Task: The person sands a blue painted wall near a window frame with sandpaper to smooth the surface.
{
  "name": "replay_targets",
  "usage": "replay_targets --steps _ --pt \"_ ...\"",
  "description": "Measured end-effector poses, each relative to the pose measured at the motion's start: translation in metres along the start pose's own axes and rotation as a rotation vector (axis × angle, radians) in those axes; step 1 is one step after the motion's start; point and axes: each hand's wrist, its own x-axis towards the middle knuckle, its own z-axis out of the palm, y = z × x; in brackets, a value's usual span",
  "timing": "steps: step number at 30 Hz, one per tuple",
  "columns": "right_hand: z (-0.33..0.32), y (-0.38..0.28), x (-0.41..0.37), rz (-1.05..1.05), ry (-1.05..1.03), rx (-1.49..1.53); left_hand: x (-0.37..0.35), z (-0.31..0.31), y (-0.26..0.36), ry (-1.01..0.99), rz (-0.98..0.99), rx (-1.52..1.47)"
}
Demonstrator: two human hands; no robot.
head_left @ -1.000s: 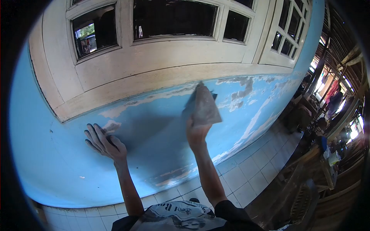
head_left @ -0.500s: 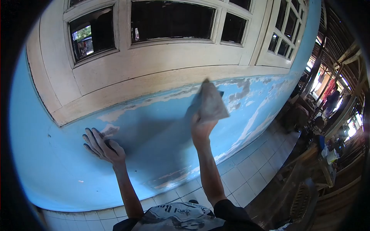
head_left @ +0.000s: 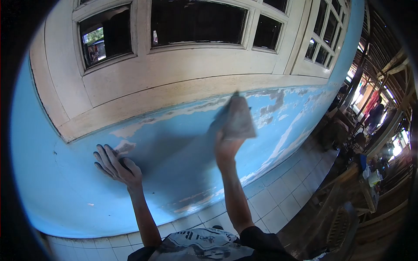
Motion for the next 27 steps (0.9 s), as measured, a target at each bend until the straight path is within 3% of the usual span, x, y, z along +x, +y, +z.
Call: replay_targets --steps 2,5,7,9,10,12,13,15,17,19,20,22,25,27 --pt "0.008 -0.017 -0.013 0.199 -0.098 -0.113 0.001 0.001 0.002 0.006 -0.002 0.0" --pt "-0.001 0.008 -0.007 0.024 0.013 -0.139 0.003 0.0 0.001 0.015 0.004 -0.002" --pt "0.006 0.0 -0.005 0.074 0.062 -0.13 0.001 0.0 0.001 -0.004 -0.012 0.013" --pt "0.001 -0.008 0.0 0.327 -0.143 0.076 0.001 0.001 0.001 0.008 -0.008 0.005" --pt "0.003 0.0 -0.002 0.329 -0.14 0.075 0.001 0.002 0.0 0.018 0.0 -0.001" --pt "0.006 0.016 -0.001 0.083 0.134 -0.165 0.001 0.0 0.0 0.005 -0.005 0.002" --pt "0.006 0.012 -0.001 0.081 0.135 -0.167 0.001 0.0 0.001 0.0 -0.011 0.004" --pt "0.005 -0.009 0.003 0.309 -0.136 -0.055 0.001 0.002 0.0 0.01 -0.006 0.004" --pt "0.002 -0.011 0.002 0.35 -0.11 -0.007 0.001 0.002 -0.001 0.014 0.003 0.009" --pt "0.008 0.006 -0.002 -0.034 0.104 -0.225 0.0 0.0 0.0 -0.006 -0.01 -0.022" --pt "0.011 0.007 -0.009 -0.036 0.105 -0.223 0.001 0.001 0.0 -0.004 -0.011 -0.02" --pt "0.01 -0.012 -0.012 0.099 -0.094 -0.075 0.002 0.001 0.002 0.011 -0.003 0.013" --pt "0.004 0.01 -0.001 -0.022 0.007 -0.203 0.001 0.0 0.001 0.0 -0.005 0.014" --pt "0.006 -0.002 -0.001 0.096 -0.042 -0.125 0.002 0.0 0.001 0.004 -0.002 0.014"
